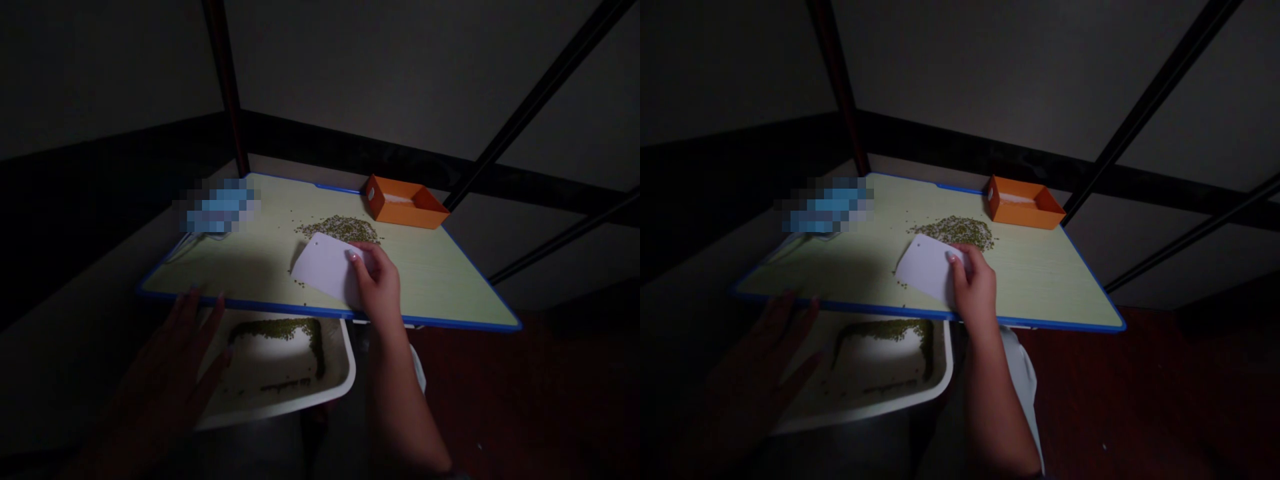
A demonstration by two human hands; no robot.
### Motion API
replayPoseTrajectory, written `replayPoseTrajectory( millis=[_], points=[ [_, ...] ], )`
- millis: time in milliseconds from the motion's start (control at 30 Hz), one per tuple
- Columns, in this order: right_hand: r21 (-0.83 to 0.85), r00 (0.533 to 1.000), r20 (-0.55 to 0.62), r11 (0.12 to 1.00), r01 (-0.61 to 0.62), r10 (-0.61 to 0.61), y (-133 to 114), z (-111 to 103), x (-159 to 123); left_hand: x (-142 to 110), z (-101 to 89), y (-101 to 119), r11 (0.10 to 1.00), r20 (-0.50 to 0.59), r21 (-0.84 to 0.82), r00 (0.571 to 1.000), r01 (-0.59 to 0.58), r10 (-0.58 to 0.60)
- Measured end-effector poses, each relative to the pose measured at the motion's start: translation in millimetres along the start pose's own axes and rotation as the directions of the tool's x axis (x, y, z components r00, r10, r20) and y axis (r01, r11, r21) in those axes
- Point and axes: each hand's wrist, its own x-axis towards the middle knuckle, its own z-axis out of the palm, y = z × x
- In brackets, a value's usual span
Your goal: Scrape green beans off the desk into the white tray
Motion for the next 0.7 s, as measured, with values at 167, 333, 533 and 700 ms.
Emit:
replayPoseTrajectory(
  millis=[167,333,533,700],
  points=[
    [0.001,0.998,0.057,1.0,0.007,-0.007,-4,5,-1,-1,0.0,-7,1.0,0.025,-0.021,1.0,-0.005,0.005],
    [0.025,0.997,0.066,0.999,0.023,-0.025,-6,5,-2,-1,4.8,-12,0.999,0.047,-0.031,0.998,-0.031,0.032],
    [0.035,0.991,0.133,0.999,0.02,-0.025,-7,12,1,-1,4.8,-10,0.998,-0.009,-0.018,0.998,-0.059,0.059],
    [0.043,0.982,0.183,0.999,0.029,-0.036,-7,15,0,-1,0.5,-9,0.996,-0.011,-0.006,0.996,-0.086,0.086]
  ],
)
